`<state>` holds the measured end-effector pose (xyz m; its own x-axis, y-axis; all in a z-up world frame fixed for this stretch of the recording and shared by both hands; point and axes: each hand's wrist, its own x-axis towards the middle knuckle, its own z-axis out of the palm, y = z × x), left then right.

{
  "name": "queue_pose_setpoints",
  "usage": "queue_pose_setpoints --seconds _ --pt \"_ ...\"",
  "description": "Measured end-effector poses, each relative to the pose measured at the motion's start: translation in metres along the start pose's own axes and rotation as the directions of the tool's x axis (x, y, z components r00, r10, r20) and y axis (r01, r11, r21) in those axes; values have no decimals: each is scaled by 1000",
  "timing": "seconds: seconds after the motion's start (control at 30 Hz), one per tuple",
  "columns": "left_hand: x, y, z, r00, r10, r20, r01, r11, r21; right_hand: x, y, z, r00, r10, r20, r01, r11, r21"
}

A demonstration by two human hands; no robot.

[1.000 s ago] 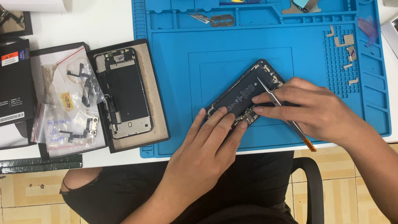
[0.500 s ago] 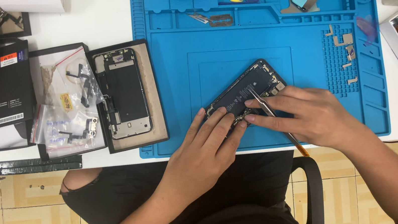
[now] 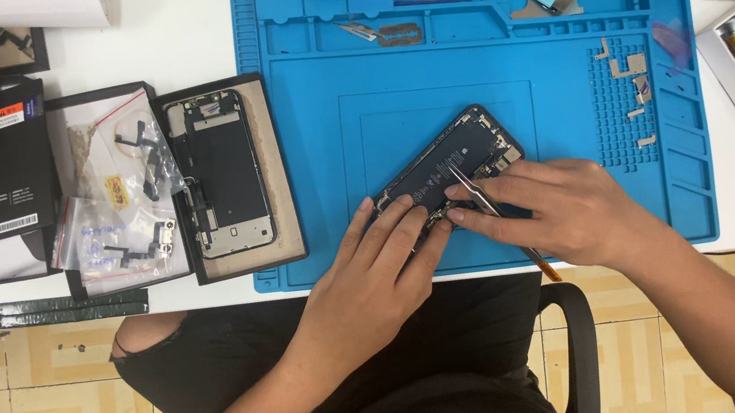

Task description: The person uses a metal spudger to pry and disconnect components inside a disassembled smartphone. They carefully lift the battery and disconnect ribbon cables while the phone rests on a blue work mat.

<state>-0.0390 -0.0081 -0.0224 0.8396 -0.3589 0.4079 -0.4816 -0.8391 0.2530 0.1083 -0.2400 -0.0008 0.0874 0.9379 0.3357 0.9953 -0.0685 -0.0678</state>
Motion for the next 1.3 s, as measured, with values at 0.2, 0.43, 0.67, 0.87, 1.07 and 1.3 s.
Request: queue_pose_setpoints --seconds 0.2,0.43,0.67,0.87,1.07,1.3 --pt "1 1 2 1000 -7 -25 8 1000 6 -3 3 5 1000 -23 -11 23 1000 -7" --pt "3 3 1 999 -22 -24 23 1000 6 -2 2 3 1000 -16 -10 16 1000 6" --pt "2 4 5 1000 -11 -27 12 999 37 4 2 -1 998 -53 -25 52 998 -21" --pt "12 8 0 998 -46 -41 50 995 92 5 2 -4 998 -63 -9 63 998 -28" --pt "14 5 0 997 -25 -66 32 994 105 7 0 -7 998 -70 -2 70 995 -73" --pt "15 5 0 999 -25 -37 30 990 138 -1 -1 -8 996 -65 67 73 988 -133"
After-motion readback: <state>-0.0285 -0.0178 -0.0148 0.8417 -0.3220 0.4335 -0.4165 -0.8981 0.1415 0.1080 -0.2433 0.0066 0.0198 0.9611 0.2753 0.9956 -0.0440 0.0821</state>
